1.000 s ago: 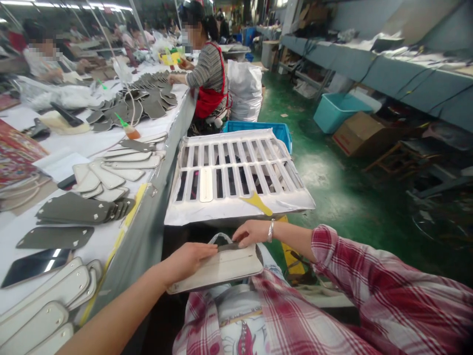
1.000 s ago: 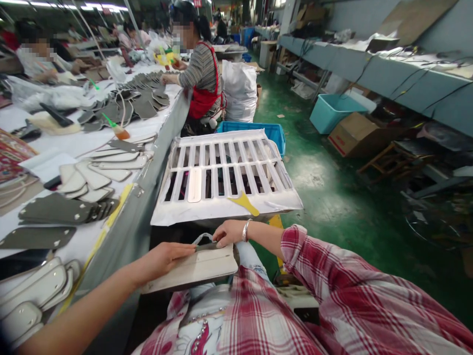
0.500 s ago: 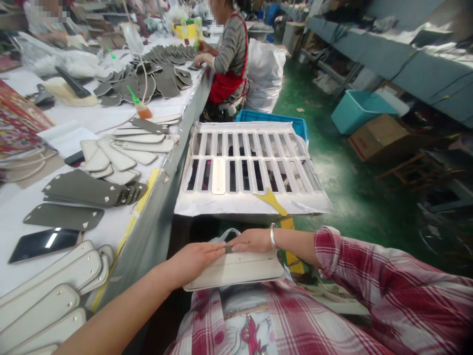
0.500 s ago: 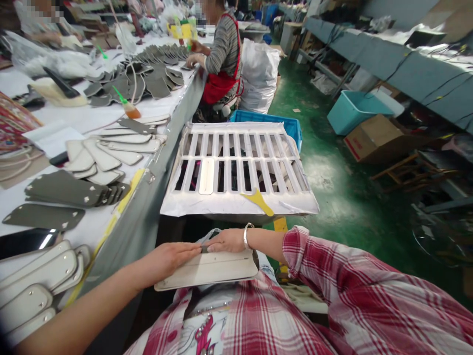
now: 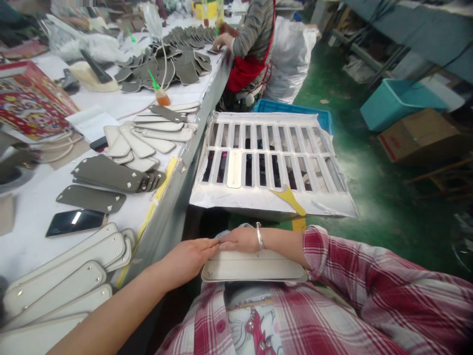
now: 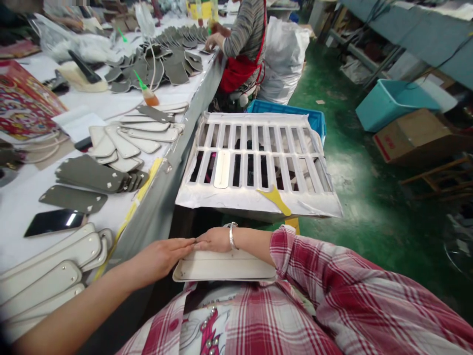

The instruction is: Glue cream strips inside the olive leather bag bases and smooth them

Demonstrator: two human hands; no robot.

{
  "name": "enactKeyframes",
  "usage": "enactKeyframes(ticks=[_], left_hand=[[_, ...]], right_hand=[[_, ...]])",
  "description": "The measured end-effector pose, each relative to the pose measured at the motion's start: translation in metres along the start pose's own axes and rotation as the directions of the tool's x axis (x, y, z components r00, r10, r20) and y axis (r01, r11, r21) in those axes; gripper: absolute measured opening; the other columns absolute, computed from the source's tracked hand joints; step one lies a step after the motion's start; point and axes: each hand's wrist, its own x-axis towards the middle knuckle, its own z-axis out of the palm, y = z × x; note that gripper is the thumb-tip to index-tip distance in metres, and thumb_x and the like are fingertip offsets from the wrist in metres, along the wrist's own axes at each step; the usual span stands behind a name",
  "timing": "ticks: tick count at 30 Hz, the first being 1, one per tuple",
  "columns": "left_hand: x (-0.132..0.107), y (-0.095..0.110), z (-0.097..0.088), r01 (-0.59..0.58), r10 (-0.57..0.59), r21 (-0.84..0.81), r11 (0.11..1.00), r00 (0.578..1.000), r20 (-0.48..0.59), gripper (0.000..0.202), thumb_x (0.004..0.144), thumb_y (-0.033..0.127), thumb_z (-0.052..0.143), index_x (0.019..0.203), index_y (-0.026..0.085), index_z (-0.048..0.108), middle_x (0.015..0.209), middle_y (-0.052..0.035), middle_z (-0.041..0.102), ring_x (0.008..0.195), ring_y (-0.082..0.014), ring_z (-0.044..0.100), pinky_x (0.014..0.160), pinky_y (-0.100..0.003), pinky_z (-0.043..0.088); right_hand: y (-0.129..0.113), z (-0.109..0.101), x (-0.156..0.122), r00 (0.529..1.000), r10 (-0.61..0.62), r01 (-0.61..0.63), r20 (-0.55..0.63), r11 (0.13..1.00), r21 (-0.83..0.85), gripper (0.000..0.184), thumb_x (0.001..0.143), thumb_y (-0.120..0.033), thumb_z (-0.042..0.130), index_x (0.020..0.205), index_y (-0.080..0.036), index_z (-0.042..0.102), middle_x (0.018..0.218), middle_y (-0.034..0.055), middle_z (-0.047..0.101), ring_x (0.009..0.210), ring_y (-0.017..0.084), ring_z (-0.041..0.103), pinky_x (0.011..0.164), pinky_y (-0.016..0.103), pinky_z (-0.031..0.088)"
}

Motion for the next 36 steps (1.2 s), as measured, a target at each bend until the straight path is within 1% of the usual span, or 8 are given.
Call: enactKeyframes(ticks=[6,9,11,13,16,20,24,36], left_hand=[[0.006,0.012,0.004,-0.045,0.046,0.183,0.982,0.999,0.002,0.043,0.076,0.009,0.042,0.117,0.015,0.054,0.124,-0.0103,0.053,0.11,-0.0218,0.053,0.097,-0.038,0.04],[0.011,0.025,0.002,-0.033,0.036,0.319,0.947,0.999,-0.001,0.041,0.071,0.007,0.046,0.109,0.015,0.059,0.12,-0.01,0.057,0.114,-0.0265,0.048,0.099,-0.043,0.035],[0.015,0.04,0.005,-0.001,0.027,0.357,0.934,0.997,-0.07,0.037,0.072,0.008,0.046,0.104,0.015,0.062,0.118,-0.0096,0.058,0.115,-0.0284,0.046,0.098,-0.046,0.033],[0.019,0.06,0.016,0.005,0.044,0.304,0.953,0.987,-0.154,0.034,0.077,0.013,0.045,0.108,0.016,0.058,0.119,-0.0093,0.057,0.113,-0.0264,0.047,0.096,-0.044,0.035],[0.029,0.093,0.043,-0.044,0.079,0.147,0.988,0.967,-0.242,0.033,0.082,0.023,0.047,0.114,0.017,0.05,0.115,-0.0091,0.057,0.106,-0.0223,0.05,0.092,-0.039,0.039],[0.046,0.126,0.073,0.005,0.025,0.103,0.995,0.957,-0.289,0.021,0.081,0.026,0.052,0.101,0.019,0.053,0.102,-0.0062,0.059,0.095,-0.022,0.051,0.081,-0.038,0.041],[0.056,0.135,0.079,0.038,0.022,0.2,0.979,0.957,-0.289,0.011,0.085,0.023,0.046,0.087,0.021,0.057,0.097,-0.0025,0.06,0.091,-0.0197,0.05,0.077,-0.035,0.037],[0.069,0.158,0.084,0.25,-0.136,0.324,0.913,0.932,-0.336,0.013,0.084,0.02,0.044,0.079,0.02,0.056,0.096,-0.003,0.058,0.09,-0.0214,0.047,0.074,-0.036,0.033]], right_hand=[[0.034,0.001,-0.061,0.996,0.053,-0.039,-0.065,0.978,0.206,0.04,0.089,-0.038,0.037,0.122,-0.021,0.052,0.12,0.0038,0.056,0.106,0.018,0.053,0.092,0.029,0.037],[0.035,0.002,-0.08,0.987,0.135,-0.121,-0.086,0.981,0.151,0.038,0.089,-0.037,0.039,0.117,-0.019,0.056,0.116,0.0053,0.058,0.103,0.019,0.055,0.091,0.03,0.038],[0.028,0.004,-0.095,0.97,0.161,-0.154,-0.183,0.987,0.054,0.037,0.087,-0.035,0.042,0.115,-0.015,0.058,0.117,0.0086,0.058,0.106,0.02,0.053,0.093,0.032,0.037],[0.019,0.015,-0.117,0.901,0.128,-0.157,-0.414,0.987,-0.036,0.036,0.086,-0.033,0.045,0.114,-0.014,0.057,0.12,0.0105,0.055,0.112,0.021,0.048,0.097,0.034,0.034],[0.008,0.052,-0.159,0.704,0.01,-0.158,-0.71,0.977,-0.144,0.034,0.083,-0.032,0.05,0.113,-0.017,0.054,0.12,0.0099,0.054,0.114,0.02,0.045,0.1,0.04,0.03],[0.007,0.111,-0.187,0.562,-0.047,-0.188,-0.826,0.965,-0.183,0.02,0.081,-0.028,0.054,0.098,-0.019,0.058,0.117,0.009,0.055,0.112,0.02,0.046,0.101,0.044,0.027],[0.015,0.137,-0.177,0.394,-0.093,-0.21,-0.914,0.96,-0.188,0.012,0.084,-0.024,0.05,0.081,-0.02,0.062,0.108,0.0064,0.059,0.108,0.018,0.048,0.1,0.042,0.029],[0.006,0.139,-0.155,0.198,0.033,-0.331,-0.98,0.943,-0.035,0.013,0.076,-0.012,0.048,0.067,-0.019,0.055,0.114,0.0075,0.055,0.115,0.021,0.042,0.1,0.044,0.028]])
